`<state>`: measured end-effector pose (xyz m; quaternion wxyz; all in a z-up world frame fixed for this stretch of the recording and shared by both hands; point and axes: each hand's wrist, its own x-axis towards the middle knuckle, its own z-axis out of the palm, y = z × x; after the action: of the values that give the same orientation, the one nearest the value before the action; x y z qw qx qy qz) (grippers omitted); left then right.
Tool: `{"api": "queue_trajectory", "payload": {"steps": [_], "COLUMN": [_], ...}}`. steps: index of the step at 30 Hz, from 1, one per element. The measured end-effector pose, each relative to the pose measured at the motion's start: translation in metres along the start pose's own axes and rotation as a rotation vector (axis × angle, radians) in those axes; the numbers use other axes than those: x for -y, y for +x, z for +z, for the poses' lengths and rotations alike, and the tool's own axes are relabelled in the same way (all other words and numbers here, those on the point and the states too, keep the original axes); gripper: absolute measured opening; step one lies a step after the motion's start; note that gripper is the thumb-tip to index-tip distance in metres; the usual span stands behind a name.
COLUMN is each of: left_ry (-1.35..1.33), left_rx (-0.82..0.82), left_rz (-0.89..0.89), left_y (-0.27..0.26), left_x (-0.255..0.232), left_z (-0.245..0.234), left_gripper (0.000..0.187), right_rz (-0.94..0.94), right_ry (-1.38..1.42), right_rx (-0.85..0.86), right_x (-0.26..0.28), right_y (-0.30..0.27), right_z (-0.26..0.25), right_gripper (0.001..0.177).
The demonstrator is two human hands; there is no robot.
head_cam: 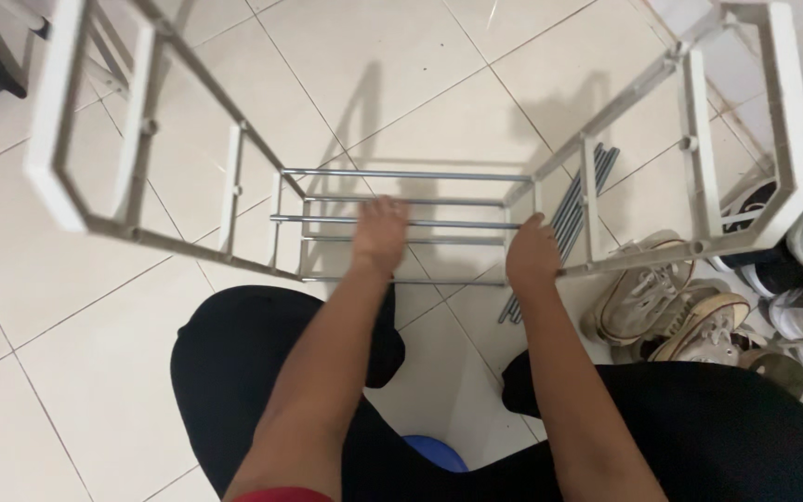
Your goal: The person assembles a metal shoe rack by inserting horizontal metal rods into slots on white plastic side frames. The person repeatedly picks rods from the floor and secures them into the frame, building the rack structure.
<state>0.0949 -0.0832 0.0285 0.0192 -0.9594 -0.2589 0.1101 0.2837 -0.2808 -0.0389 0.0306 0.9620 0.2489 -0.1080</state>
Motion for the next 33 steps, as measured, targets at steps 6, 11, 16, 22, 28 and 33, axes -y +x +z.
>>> {"api": "queue_trajectory", "payload": {"steps": [6, 11, 16, 22, 28, 33], "left_ry": [-0.277, -0.313, -0.258, -0.485, -0.459, -0.447], "left_rx": [-0.109, -0.180, -0.040, -0.265, -0.151, -0.005], "left_rz": [0.285, 0.296, 0.266, 0.308, 0.129, -0.012], "left_y": [0.023, 0.047, 0.066, 0.080, 0.097, 0.118], "left_x": [-0.073, -0.100, -0.129, -0.119, -0.138, -0.150], "left_z": [0.038, 0.050, 0.057, 0.054, 0.054, 0.064], "left_gripper": [0.067, 0.061, 0.040, 0.042, 0.028, 0.009], "right_rz": [-0.045, -0.139, -0.008, 0.044, -0.012, 0.008], "right_ry": [0.255, -0.002, -0.207, -0.100, -0.099, -0.093], "right_rx": [-0.056, -0.025, 0.159, 0.104, 0.071, 0.076], "right_x": [0.017, 0.021, 0.029, 0.030, 0.020, 0.020], "right_y": [0.027, 0.038, 0.034, 0.032, 0.045, 0.054], "right_z": [0.021, 0.031, 0.017, 0.006, 0.014, 0.022], "right_gripper": [0.064, 0.059, 0.070, 0.046, 0.030, 0.024]}}
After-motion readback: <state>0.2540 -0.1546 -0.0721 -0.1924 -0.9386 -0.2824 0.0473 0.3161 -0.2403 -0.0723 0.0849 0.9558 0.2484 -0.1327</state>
